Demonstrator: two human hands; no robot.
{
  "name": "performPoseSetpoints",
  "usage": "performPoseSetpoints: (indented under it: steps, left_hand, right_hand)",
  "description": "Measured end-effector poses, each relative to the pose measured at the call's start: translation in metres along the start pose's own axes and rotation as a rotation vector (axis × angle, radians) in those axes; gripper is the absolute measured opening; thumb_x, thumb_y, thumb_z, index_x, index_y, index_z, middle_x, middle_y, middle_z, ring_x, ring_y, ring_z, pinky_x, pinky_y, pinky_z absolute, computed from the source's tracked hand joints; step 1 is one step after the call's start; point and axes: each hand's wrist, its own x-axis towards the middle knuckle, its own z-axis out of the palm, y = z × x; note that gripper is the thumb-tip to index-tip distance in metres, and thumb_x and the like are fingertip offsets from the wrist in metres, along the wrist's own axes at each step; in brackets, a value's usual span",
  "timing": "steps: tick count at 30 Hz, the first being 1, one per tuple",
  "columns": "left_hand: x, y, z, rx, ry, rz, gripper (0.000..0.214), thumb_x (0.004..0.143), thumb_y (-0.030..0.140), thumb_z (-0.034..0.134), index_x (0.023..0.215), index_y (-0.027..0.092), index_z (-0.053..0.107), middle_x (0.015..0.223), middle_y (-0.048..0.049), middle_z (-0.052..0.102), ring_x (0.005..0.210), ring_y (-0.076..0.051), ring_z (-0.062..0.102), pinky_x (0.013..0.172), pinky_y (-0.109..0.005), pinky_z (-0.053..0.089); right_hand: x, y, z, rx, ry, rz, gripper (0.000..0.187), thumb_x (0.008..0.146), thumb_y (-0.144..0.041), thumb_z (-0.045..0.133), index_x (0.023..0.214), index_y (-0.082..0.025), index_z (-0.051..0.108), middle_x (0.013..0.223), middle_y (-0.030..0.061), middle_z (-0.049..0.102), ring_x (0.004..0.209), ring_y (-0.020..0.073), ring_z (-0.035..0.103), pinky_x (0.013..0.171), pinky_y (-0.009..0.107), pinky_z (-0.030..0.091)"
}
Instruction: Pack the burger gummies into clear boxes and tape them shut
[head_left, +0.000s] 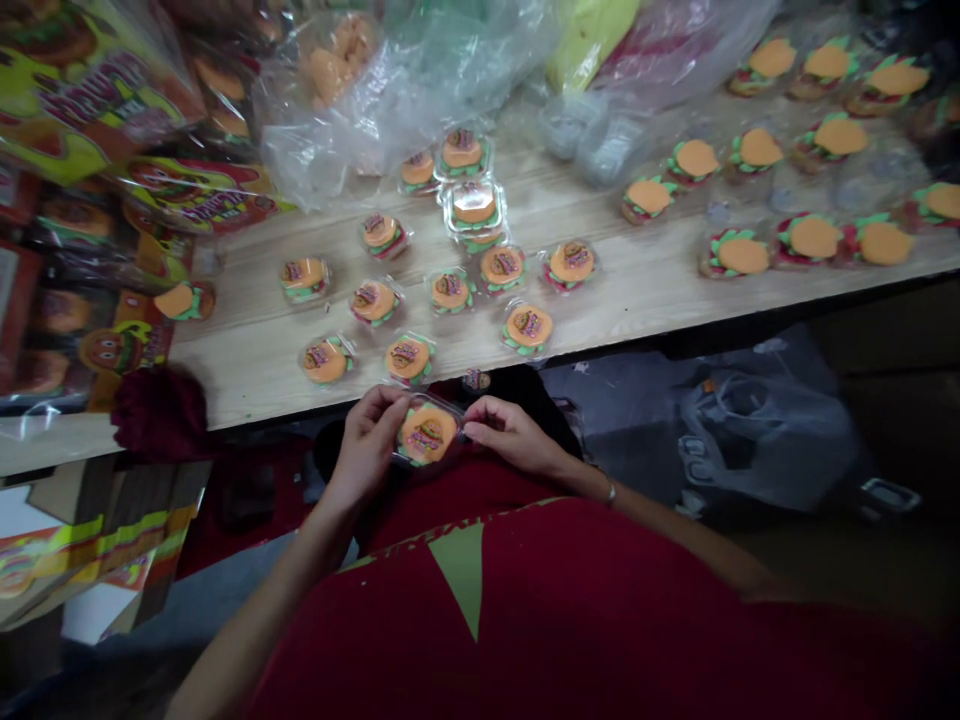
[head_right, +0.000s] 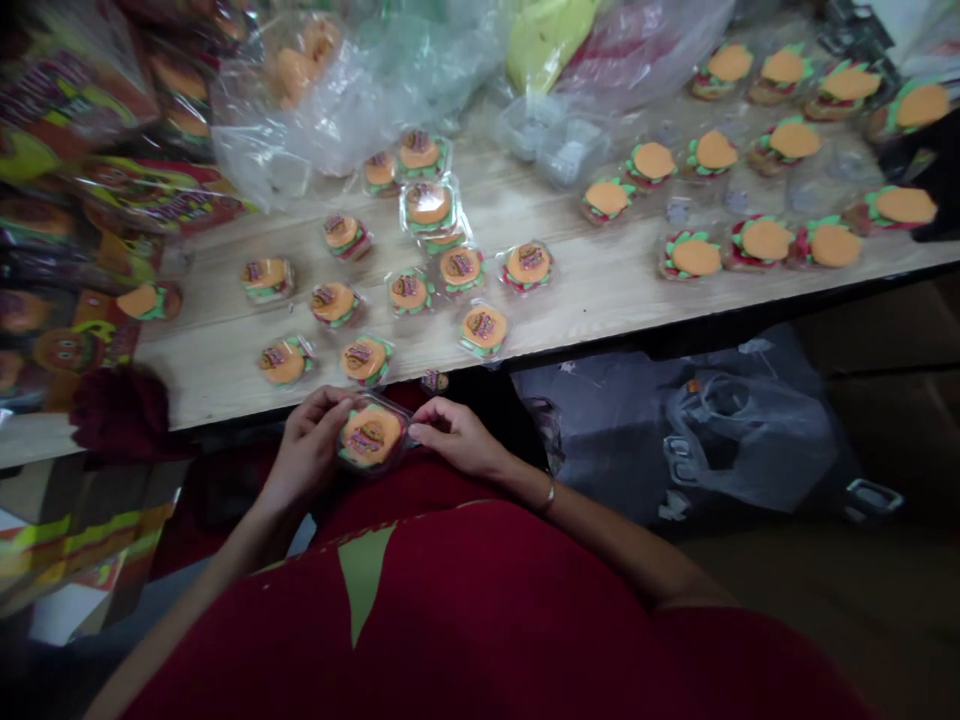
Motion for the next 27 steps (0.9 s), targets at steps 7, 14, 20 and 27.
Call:
performPoseSetpoints:
  steps: [7,14,20,27]
  left_hand:
    - [-0.022,-0.02,0.0,-0.087,0.034,-0.038,0.022,0.081,0.038,0.063,0.083,0.019,0.053,0.08,0.0023,0.059,0.066,-0.011,0.052,0.063,-0.021,0.042]
    - [-0.023,-0.013,-0.009,0.037,-0.14,-0.1,0.027,0.086,0.043,0.056,0.078,0.018,0.05,0.076,0.0026,0.055,0.067,-0.012,0.049,0.062,-0.022,0.04]
    - [-0.036,-0.025,-0.006,-0.228,0.044,-0.053,0.03,0.081,0.043,0.062,0.076,0.017,0.049,0.081,-0.0005,0.061,0.072,-0.013,0.056,0.068,-0.026,0.044]
    - [-0.088,-0.027,-0.017,-0.295,0.298,0.016,0.034,0.078,0.048,0.064,0.074,0.015,0.055,0.089,-0.0066,0.067,0.082,-0.017,0.059,0.072,-0.027,0.045]
  right_hand:
    - [0.008,-0.01,-0.002,-0.155,-0.057,0.0,0.018,0.084,-0.03,0.055,0.073,-0.017,0.049,0.066,-0.0033,0.047,0.06,0.0098,0.04,0.056,0.024,0.031]
    - [0.018,-0.007,0.009,-0.137,-0.104,0.028,0.02,0.083,-0.032,0.056,0.072,-0.017,0.049,0.064,-0.0038,0.046,0.058,0.009,0.039,0.055,0.024,0.032]
    - [0.029,-0.008,0.018,-0.223,-0.096,-0.004,0.03,0.078,-0.044,0.063,0.07,-0.017,0.052,0.063,-0.0038,0.047,0.059,0.0099,0.041,0.057,0.023,0.035]
    - [0.045,-0.024,0.047,-0.397,-0.399,0.151,0.036,0.075,-0.051,0.067,0.07,-0.018,0.054,0.062,-0.0025,0.052,0.056,0.0126,0.048,0.052,0.024,0.041]
